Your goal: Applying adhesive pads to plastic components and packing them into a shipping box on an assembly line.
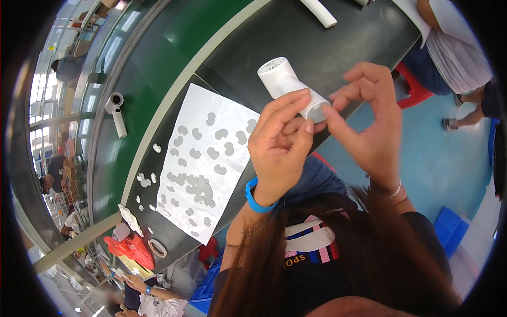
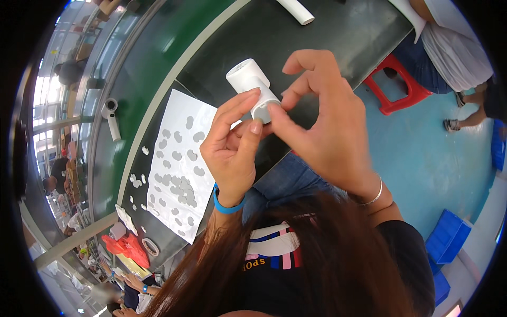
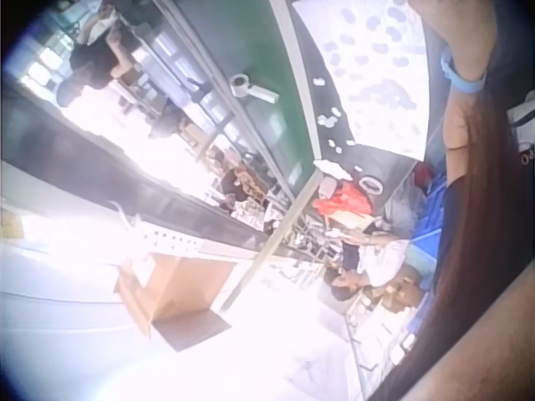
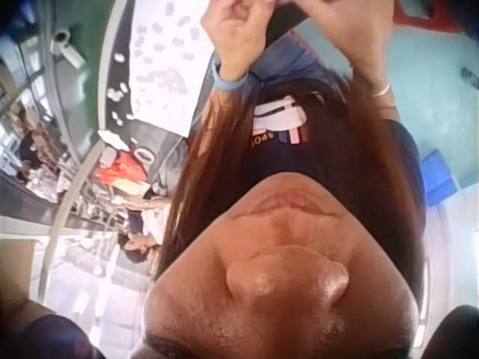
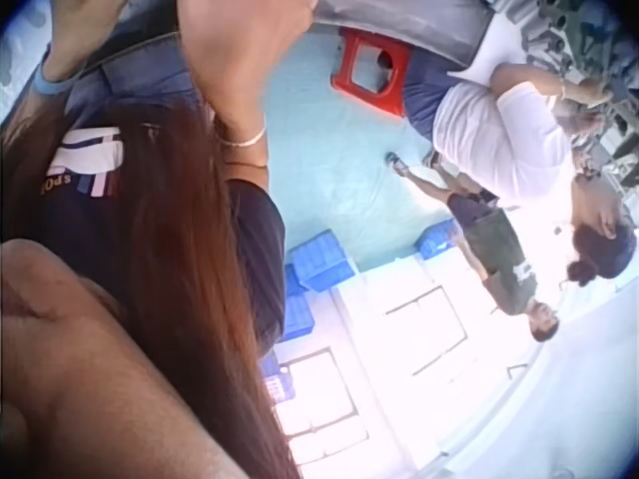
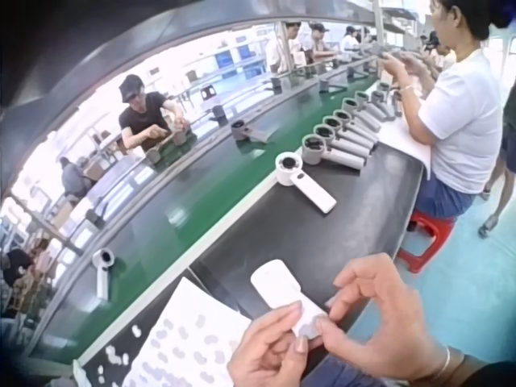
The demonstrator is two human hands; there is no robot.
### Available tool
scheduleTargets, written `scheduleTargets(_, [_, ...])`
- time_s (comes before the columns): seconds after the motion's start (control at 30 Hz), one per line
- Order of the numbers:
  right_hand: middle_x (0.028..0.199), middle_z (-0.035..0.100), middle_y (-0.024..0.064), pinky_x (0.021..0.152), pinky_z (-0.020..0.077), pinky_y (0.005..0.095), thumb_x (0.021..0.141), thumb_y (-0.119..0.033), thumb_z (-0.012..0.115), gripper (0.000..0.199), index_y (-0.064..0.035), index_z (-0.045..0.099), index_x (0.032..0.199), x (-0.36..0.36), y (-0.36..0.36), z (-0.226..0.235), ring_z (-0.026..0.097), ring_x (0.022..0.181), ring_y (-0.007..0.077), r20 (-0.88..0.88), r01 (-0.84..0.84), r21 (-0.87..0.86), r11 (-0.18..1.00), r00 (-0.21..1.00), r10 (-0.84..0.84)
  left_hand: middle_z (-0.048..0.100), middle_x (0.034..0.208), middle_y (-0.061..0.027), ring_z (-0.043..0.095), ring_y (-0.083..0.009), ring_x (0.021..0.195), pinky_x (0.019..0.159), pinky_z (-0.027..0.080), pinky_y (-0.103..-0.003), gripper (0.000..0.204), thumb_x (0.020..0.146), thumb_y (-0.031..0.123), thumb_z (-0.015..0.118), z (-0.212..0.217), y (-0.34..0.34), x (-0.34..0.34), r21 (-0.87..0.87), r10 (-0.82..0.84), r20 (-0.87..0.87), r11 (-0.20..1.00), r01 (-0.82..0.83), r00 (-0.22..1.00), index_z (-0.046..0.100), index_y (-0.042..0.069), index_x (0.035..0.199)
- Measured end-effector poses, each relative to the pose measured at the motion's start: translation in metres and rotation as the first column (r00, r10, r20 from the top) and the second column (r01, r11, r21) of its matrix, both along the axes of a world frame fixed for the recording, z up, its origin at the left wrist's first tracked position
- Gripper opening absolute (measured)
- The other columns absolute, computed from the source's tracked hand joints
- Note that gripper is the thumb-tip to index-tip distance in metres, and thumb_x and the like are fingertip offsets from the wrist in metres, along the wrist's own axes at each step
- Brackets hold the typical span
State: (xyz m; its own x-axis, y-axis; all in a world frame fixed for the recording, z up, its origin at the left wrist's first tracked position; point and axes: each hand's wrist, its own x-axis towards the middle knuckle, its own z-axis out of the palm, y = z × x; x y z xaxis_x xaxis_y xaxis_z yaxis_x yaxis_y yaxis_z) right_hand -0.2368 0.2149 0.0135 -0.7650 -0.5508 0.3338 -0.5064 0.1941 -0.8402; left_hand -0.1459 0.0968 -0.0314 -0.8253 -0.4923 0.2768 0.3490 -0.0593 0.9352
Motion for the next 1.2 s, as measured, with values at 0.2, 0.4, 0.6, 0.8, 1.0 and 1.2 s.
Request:
scheduleTargets(0.2, [0.117,0.054,0.0086,0.078,0.0454,0.0258,0.080,0.003,0.057,0.041,-0.0033,0.051,0.120,-0.031,-0.009,-0.027,0.058,0.090,0.0144,0.280,-0.130,-0.163,0.978,0.944,0.172,0.046,0.126,-0.0181,0.065,-0.0229,0.090,0.084,0.056,-0.032,0.030,0.087,-0.010,0.048,0.019,-0.014,0.009,0.203,-0.043,0.093,0.979,0.023,0.995,0.052,-0.010,0.117])
scheduleTargets(0.4, [0.119,0.057,0.0126,0.081,0.0479,0.0305,0.075,0.011,0.052,0.045,-0.0040,0.052,0.118,-0.015,-0.035,-0.051,0.060,0.096,0.0253,0.037,-0.426,-0.005,0.905,0.904,0.426,0.052,0.121,-0.0165,0.066,-0.0208,0.081,0.069,0.056,-0.026,0.028,0.087,-0.005,0.054,0.017,-0.026,0.014,0.286,-0.077,0.036,0.956,0.064,0.996,0.054,-0.006,0.115])
scheduleTargets(0.6, [0.108,0.060,0.0098,0.069,0.0496,0.0356,0.077,0.008,0.055,0.032,-0.0038,0.054,0.107,-0.002,-0.040,-0.057,0.059,0.086,0.0338,-0.189,-0.335,0.038,0.941,0.923,0.336,0.062,0.104,-0.0138,0.060,-0.0160,0.051,0.046,0.048,-0.022,0.020,0.087,0.002,0.060,0.018,-0.023,0.012,0.217,-0.126,0.152,0.972,0.091,0.980,0.060,-0.005,0.106])
scheduleTargets(0.8, [0.107,0.061,0.0104,0.070,0.0503,0.0333,0.079,0.008,0.054,0.031,-0.0032,0.056,0.107,-0.009,-0.037,-0.059,0.062,0.087,0.0299,-0.085,-0.338,-0.020,0.941,0.938,0.335,0.063,0.103,-0.0140,0.061,-0.0166,0.049,0.043,0.046,-0.021,0.025,0.096,0.015,0.049,0.012,-0.017,-0.001,0.191,-0.111,0.036,0.976,0.102,0.993,0.061,-0.006,0.101])
scheduleTargets(1.0, [0.105,0.062,0.0111,0.070,0.0508,0.0324,0.080,0.009,0.051,0.031,-0.0027,0.057,0.108,-0.017,-0.045,-0.060,0.063,0.085,0.0294,-0.123,-0.332,-0.023,0.943,0.937,0.327,0.065,0.101,-0.0175,0.057,-0.0165,0.044,0.039,0.045,-0.020,0.035,0.101,0.019,0.032,0.015,-0.025,-0.009,0.138,-0.055,0.042,0.989,0.049,0.998,0.046,-0.005,0.121])
scheduleTargets(1.2, [0.108,0.061,0.0140,0.076,0.0502,0.0348,0.078,0.007,0.054,0.036,-0.0042,0.056,0.112,-0.042,-0.064,-0.034,0.062,0.091,0.0327,-0.030,-0.503,0.131,0.855,0.860,0.510,0.061,0.112,-0.0246,0.057,-0.0188,0.042,0.038,0.047,-0.023,0.045,0.099,0.017,0.031,0.021,-0.046,-0.006,0.354,0.031,-0.029,0.935,-0.018,0.999,0.016,0.001,0.139])
